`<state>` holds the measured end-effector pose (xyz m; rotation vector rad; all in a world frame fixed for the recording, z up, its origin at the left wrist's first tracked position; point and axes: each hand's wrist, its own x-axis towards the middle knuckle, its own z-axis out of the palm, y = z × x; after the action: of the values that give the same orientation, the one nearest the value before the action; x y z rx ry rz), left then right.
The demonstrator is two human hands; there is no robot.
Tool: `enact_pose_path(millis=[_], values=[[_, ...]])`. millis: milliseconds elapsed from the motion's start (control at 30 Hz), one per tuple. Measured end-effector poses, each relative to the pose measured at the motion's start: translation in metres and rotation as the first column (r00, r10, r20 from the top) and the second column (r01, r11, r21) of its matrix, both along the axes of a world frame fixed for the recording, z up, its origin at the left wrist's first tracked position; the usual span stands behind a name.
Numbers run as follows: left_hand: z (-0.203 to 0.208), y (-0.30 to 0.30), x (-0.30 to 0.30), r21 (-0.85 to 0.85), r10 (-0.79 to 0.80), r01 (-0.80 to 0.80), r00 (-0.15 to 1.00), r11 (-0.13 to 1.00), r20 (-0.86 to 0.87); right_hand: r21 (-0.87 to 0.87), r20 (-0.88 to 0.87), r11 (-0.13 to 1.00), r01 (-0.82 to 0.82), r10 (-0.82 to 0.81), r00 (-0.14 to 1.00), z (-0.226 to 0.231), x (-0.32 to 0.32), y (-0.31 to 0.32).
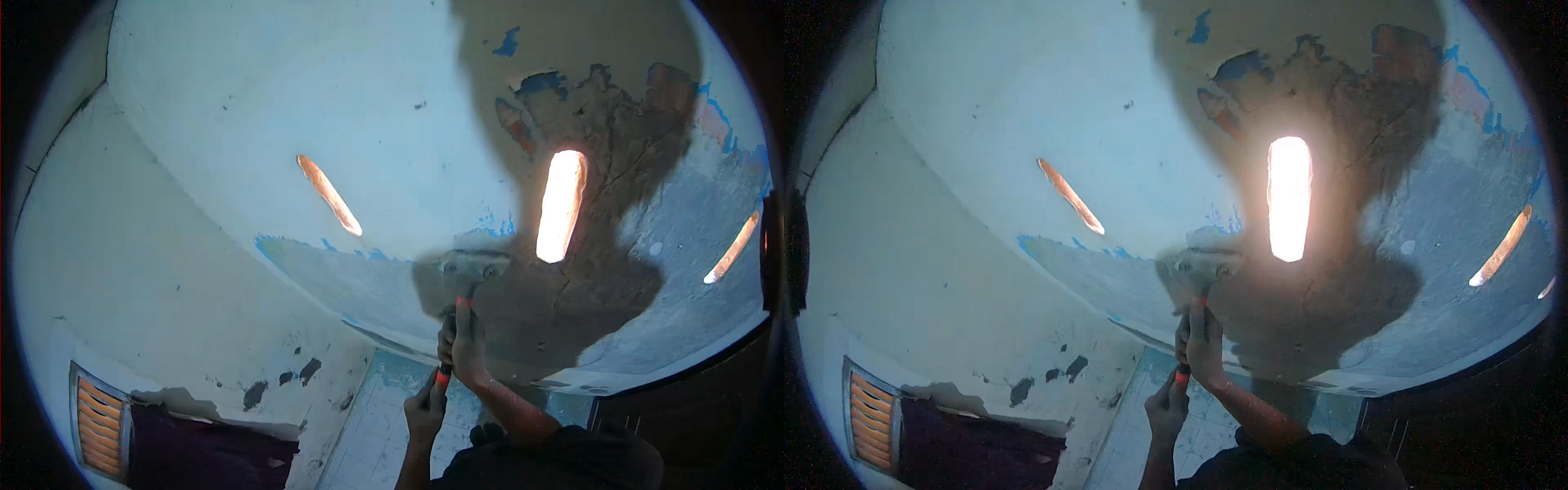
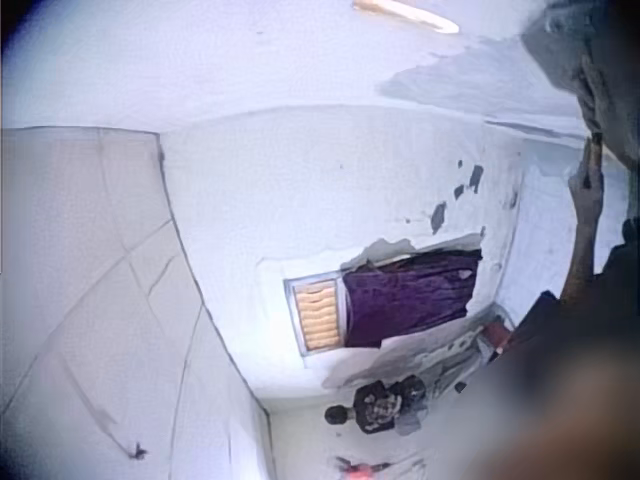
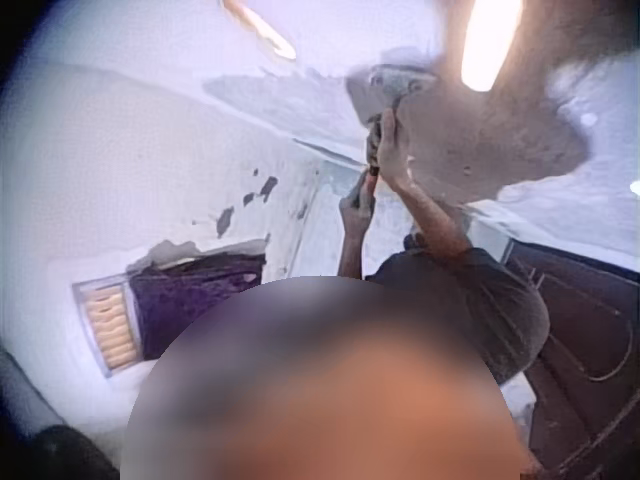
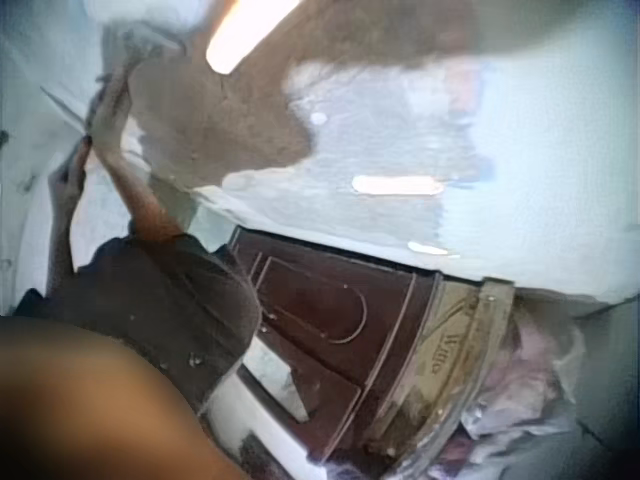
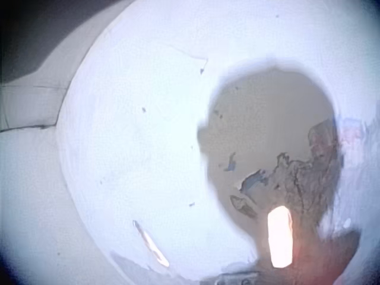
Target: The person scrapes peeling paint and plaster from a ceiling using a handheld scraper.
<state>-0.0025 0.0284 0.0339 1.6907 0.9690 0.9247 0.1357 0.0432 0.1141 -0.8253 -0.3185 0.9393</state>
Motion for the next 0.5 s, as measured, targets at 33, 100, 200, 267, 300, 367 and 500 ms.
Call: enact_pose_path(millis=[33, 100, 200, 267, 300, 367, 500], values=[[0.002, 0.000, 0.001, 0.026, -0.007, 0.007, 1.000, 1.000, 0.003, -0.015, -0.012, 1.000, -0.012, 0.012, 1.000, -0.001, -0.001, 0.000], [0.009, 0.009, 0.012, -0.017, 0.018, -0.017, 0.999, 1.000, 0.029, 0.016, 0.010, 1.000, 0.006, -0.006, 1.000, 0.004, 0.007, 0.010], [0.019, 0.002, 0.006, -0.077, 0.017, -0.012, 0.998, 0.997, 0.065, 0.031, -0.018, 0.999, 0.017, -0.017, 1.000, 0.005, 0.004, 0.009], [0.008, 0.000, 0.001, -0.066, 0.021, -0.017, 0.998, 0.998, 0.064, 0.001, -0.025, 0.999, -0.044, 0.044, 0.999, -0.015, 0.000, 0.008], [0.004, 0.004, 0.003, -0.057, 0.015, -0.011, 0.998, 0.998, 0.065, 0.007, -0.018, 0.999, -0.039, 0.039, 0.999, -0.006, 0.007, 0.014], [0.029, 0.013, 0.022, 0.057, 0.008, -0.012, 0.997, 0.998, 0.071, 0.049, 0.000, 0.996, -0.070, 0.070, 0.998, 0.026, 0.020, 0.014], [0.041, 0.006, 0.025, 0.065, -0.014, 0.010, 0.998, 0.998, 0.066, 0.037, 0.001, 0.999, 0.030, -0.030, 1.000, 0.041, 0.021, 0.003]])
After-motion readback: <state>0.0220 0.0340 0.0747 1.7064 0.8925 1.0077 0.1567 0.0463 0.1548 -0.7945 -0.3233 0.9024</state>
